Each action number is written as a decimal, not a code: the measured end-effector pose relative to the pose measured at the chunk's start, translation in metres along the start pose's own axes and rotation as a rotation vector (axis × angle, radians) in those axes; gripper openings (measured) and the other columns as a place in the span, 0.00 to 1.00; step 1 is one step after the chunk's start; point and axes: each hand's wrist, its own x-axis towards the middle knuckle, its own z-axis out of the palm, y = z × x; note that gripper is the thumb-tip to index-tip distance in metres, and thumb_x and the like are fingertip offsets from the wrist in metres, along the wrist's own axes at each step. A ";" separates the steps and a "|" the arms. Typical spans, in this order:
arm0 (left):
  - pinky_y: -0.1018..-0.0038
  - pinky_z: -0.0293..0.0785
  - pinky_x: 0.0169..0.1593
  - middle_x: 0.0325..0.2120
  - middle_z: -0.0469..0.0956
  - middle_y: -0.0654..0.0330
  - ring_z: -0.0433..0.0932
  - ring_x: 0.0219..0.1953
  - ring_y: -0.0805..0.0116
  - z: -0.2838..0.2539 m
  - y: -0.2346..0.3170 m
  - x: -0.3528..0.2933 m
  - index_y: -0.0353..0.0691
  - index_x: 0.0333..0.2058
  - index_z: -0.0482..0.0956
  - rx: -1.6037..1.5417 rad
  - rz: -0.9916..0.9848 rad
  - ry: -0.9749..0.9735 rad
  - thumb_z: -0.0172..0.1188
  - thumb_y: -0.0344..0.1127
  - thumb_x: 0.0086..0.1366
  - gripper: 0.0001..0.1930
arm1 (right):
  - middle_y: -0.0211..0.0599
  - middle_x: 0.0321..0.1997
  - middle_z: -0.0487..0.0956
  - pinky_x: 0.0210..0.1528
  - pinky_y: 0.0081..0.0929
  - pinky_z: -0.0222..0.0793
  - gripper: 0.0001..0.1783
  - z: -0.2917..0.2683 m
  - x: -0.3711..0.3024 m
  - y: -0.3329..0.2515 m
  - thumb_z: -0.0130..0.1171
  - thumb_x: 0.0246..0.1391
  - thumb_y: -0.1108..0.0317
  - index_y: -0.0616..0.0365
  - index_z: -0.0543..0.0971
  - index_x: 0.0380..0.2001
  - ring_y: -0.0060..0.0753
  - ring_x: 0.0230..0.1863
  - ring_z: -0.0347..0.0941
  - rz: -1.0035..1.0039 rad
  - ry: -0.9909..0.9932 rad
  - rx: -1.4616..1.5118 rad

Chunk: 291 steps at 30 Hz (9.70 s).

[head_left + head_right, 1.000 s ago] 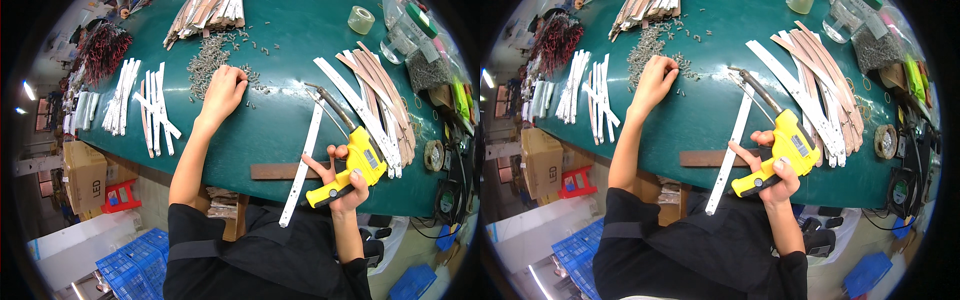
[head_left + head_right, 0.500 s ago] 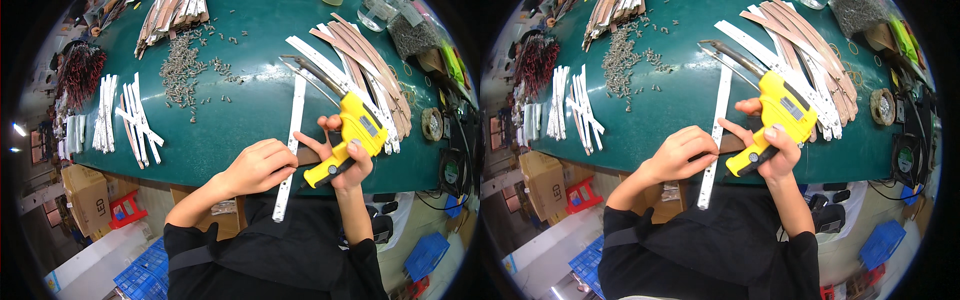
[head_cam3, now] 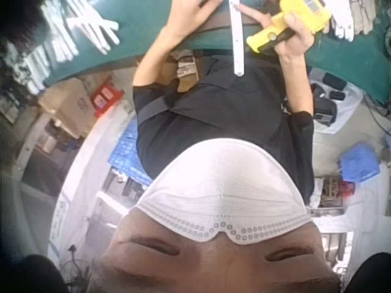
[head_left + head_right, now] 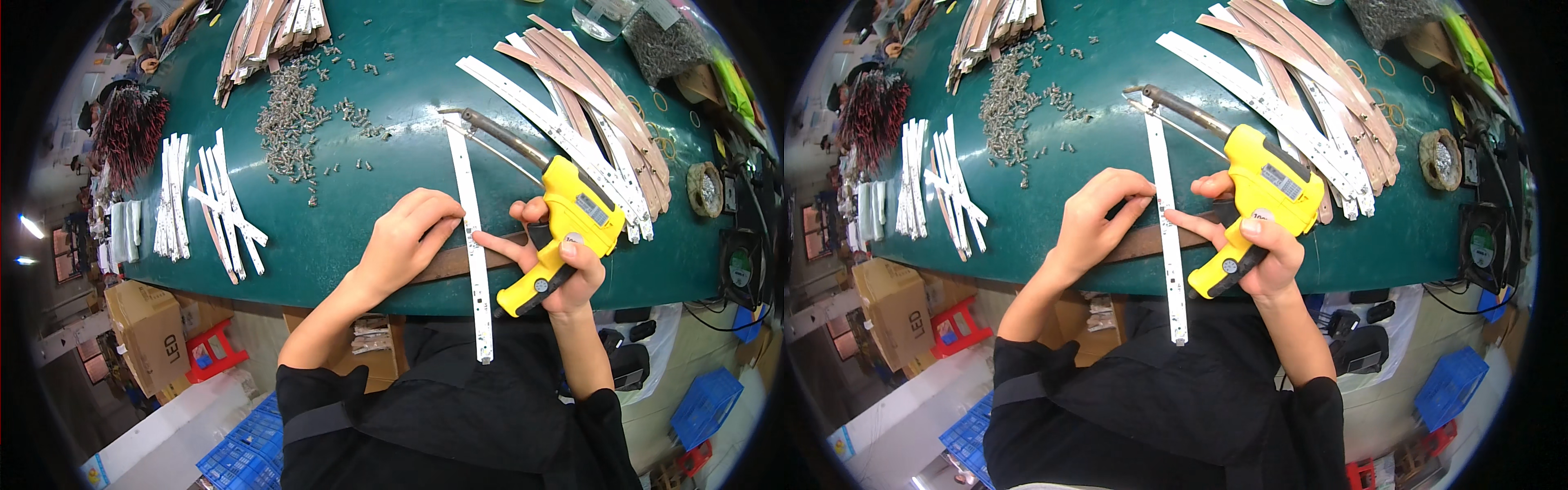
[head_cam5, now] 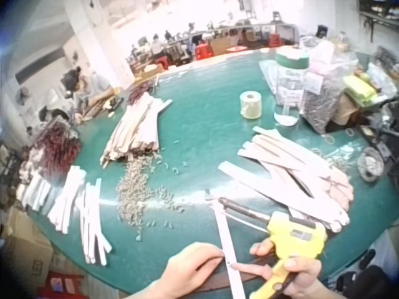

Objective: The person solders small connectors onto LED strips using a soldering iron, picking connectors from a pile on the table, positioning them on each strip, and soldering them in place before stacking the strips.

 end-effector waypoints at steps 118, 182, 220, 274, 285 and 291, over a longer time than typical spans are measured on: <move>0.77 0.73 0.34 0.39 0.79 0.64 0.75 0.32 0.74 -0.057 0.022 -0.016 0.48 0.37 0.83 0.713 0.672 0.164 0.66 0.31 0.48 0.14 | 0.47 0.37 0.75 0.40 0.24 0.71 0.37 0.040 -0.050 -0.055 0.60 0.49 0.79 0.68 0.56 0.61 0.30 0.32 0.73 -0.995 0.404 -1.755; 0.77 0.73 0.30 0.27 0.77 0.60 0.76 0.26 0.69 0.003 -0.011 0.006 0.36 0.35 0.78 0.169 0.000 0.142 0.61 0.24 0.57 0.06 | 0.41 0.44 0.70 0.59 0.74 0.56 0.31 0.016 -0.023 0.011 0.55 0.48 0.67 0.63 0.62 0.57 0.36 0.54 0.65 -0.049 0.155 -0.001; 0.75 0.72 0.34 0.32 0.71 0.60 0.71 0.29 0.69 0.005 -0.021 0.002 0.37 0.35 0.77 0.167 -0.016 0.128 0.63 0.26 0.53 0.09 | 0.44 0.44 0.76 0.32 0.18 0.71 0.41 0.052 -0.041 -0.044 0.59 0.42 0.82 0.68 0.58 0.63 0.24 0.33 0.74 0.169 0.114 -0.873; 0.79 0.72 0.35 0.32 0.76 0.66 0.75 0.31 0.75 -0.008 0.023 -0.031 0.43 0.36 0.79 0.504 0.809 0.011 0.63 0.29 0.51 0.11 | 0.48 0.59 0.70 0.53 0.33 0.68 0.39 0.049 -0.044 -0.024 0.67 0.45 0.76 0.65 0.62 0.60 0.47 0.53 0.72 -0.440 -0.002 -1.973; 0.71 0.76 0.35 0.34 0.78 0.60 0.79 0.34 0.63 -0.141 -0.057 -0.086 0.39 0.30 0.80 0.974 0.244 0.258 0.63 0.21 0.45 0.11 | 0.42 0.33 0.71 0.28 0.32 0.69 0.38 0.041 -0.054 0.006 0.68 0.37 0.70 0.62 0.70 0.56 0.42 0.30 0.70 -0.505 -0.268 -1.992; 0.68 0.72 0.39 0.36 0.77 0.61 0.76 0.40 0.62 -0.154 -0.059 -0.098 0.40 0.33 0.80 1.038 -0.046 0.192 0.59 0.20 0.47 0.13 | 0.44 0.34 0.71 0.29 0.33 0.69 0.41 0.049 -0.058 0.006 0.70 0.35 0.68 0.63 0.69 0.57 0.43 0.31 0.70 -0.420 -0.362 -1.918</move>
